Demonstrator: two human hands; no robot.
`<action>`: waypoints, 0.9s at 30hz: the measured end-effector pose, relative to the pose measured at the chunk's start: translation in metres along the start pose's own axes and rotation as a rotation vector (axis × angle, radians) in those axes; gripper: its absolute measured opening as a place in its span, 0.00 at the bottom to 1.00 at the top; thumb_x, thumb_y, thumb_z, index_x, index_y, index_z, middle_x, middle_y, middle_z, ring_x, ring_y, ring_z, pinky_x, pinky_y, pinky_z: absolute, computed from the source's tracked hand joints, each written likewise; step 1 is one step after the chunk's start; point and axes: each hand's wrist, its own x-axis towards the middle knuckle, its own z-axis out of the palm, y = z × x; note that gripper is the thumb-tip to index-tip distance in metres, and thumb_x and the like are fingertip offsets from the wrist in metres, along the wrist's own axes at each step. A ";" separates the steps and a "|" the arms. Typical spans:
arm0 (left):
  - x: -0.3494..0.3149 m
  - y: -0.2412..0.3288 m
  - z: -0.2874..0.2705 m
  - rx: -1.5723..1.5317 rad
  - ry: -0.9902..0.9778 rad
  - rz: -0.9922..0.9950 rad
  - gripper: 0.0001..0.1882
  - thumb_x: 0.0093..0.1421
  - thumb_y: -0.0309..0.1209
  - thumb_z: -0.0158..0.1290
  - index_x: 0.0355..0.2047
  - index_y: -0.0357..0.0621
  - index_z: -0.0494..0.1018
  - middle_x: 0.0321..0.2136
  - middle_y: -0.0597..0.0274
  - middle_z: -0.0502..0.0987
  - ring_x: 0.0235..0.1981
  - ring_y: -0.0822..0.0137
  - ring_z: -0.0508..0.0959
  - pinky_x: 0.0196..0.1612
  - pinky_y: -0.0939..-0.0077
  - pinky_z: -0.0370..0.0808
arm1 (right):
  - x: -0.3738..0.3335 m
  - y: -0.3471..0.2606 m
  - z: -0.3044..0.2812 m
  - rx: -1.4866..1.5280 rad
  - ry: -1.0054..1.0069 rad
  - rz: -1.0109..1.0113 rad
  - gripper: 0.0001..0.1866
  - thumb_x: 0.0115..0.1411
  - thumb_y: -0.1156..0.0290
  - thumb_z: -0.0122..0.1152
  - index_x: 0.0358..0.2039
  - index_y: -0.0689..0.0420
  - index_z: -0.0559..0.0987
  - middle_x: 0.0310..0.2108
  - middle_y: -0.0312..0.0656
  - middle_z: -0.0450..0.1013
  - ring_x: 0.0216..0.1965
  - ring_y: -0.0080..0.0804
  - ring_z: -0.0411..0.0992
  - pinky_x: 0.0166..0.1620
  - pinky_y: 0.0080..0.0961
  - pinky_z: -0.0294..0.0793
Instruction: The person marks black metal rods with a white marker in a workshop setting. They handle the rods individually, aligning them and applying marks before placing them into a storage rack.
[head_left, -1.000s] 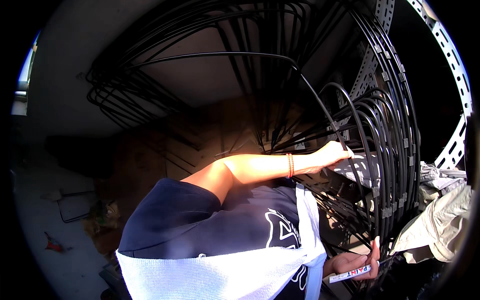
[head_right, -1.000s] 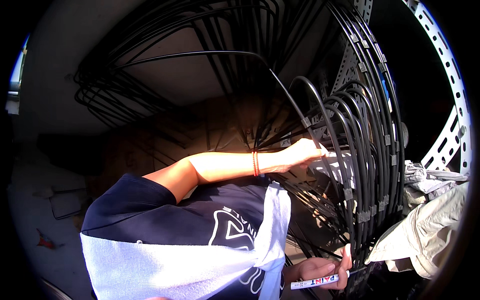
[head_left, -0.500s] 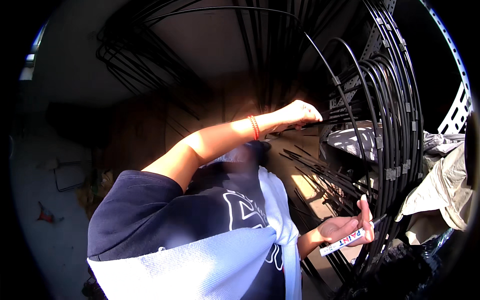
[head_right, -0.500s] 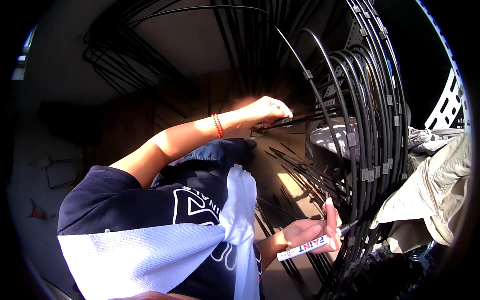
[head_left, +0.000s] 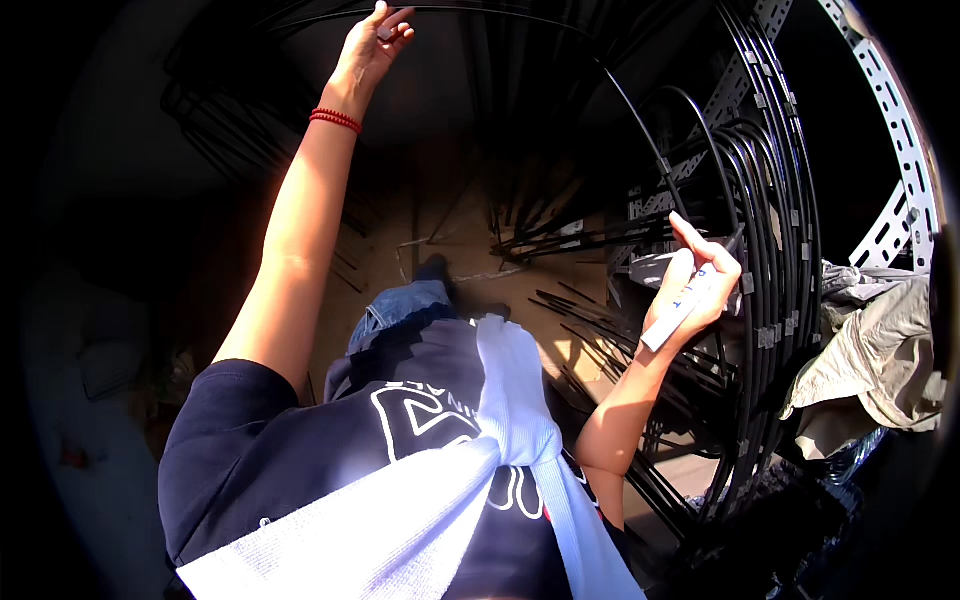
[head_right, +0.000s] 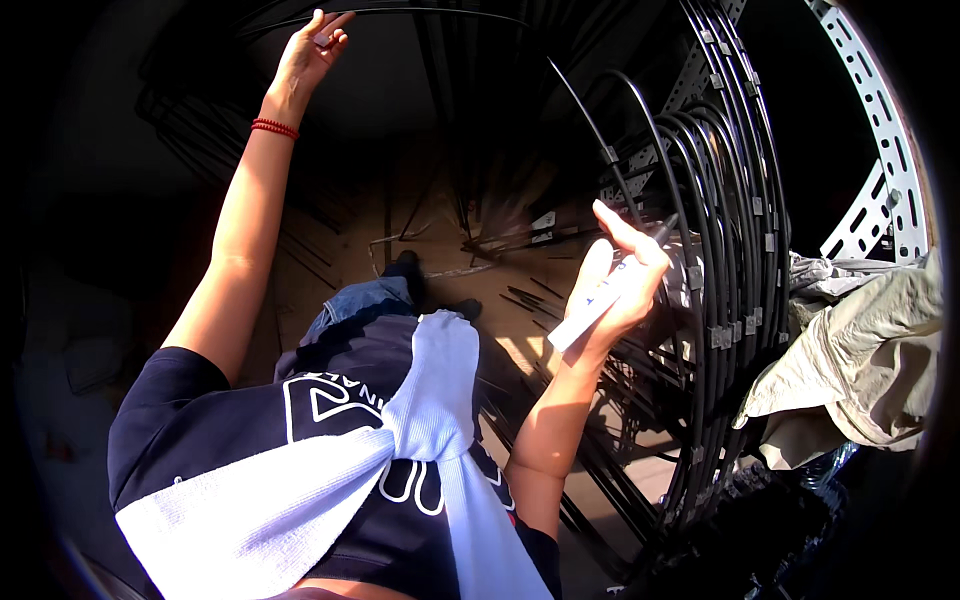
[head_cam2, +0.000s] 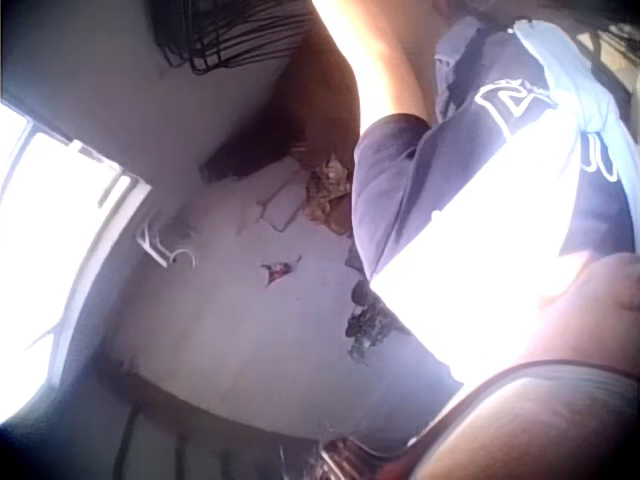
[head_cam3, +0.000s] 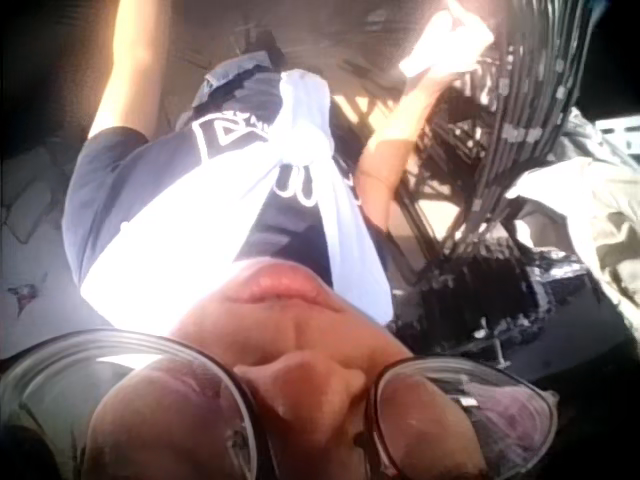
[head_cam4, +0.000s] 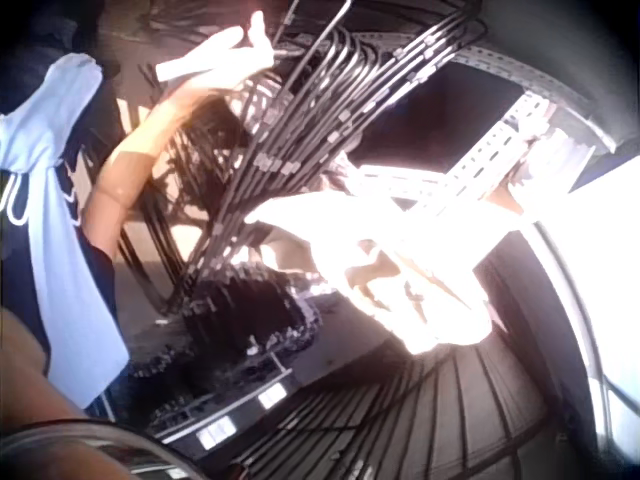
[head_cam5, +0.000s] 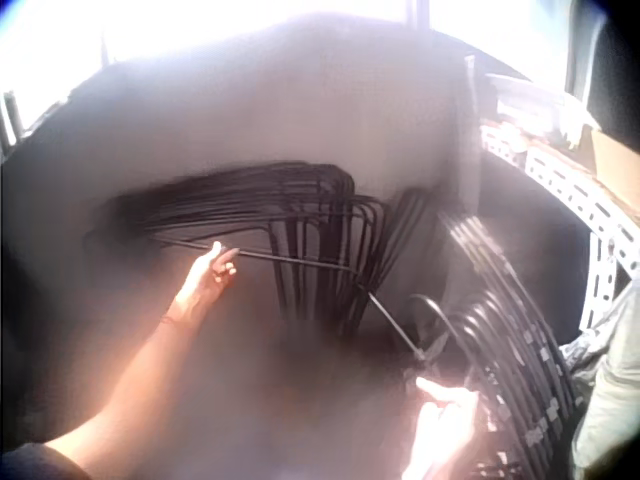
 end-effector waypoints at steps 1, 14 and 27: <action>-0.004 0.000 0.016 -0.018 0.033 0.003 0.27 0.61 0.37 0.44 0.53 0.28 0.52 0.50 0.44 0.64 0.27 0.71 0.71 0.38 0.76 0.74 | 0.019 0.005 0.017 -0.075 -0.099 0.029 0.06 0.56 0.76 0.49 0.33 0.62 0.64 0.35 0.49 0.73 0.34 0.29 0.72 0.38 0.22 0.71; 0.034 0.000 -0.008 -0.362 -0.112 -0.244 0.16 0.64 0.37 0.38 0.35 0.33 0.63 0.46 0.41 0.67 0.22 0.73 0.68 0.39 0.74 0.77 | 0.140 0.106 0.154 -0.271 -0.419 0.063 0.05 0.54 0.77 0.47 0.33 0.58 0.65 0.31 0.49 0.72 0.35 0.42 0.73 0.38 0.27 0.69; -0.100 0.071 -0.071 -0.216 0.096 0.125 0.17 0.62 0.42 0.40 0.31 0.40 0.67 0.38 0.43 0.73 0.29 0.68 0.78 0.30 0.85 0.76 | 0.139 0.111 0.185 -0.389 -0.669 0.300 0.12 0.56 0.65 0.54 0.25 0.59 0.66 0.16 0.35 0.64 0.19 0.20 0.65 0.25 0.18 0.63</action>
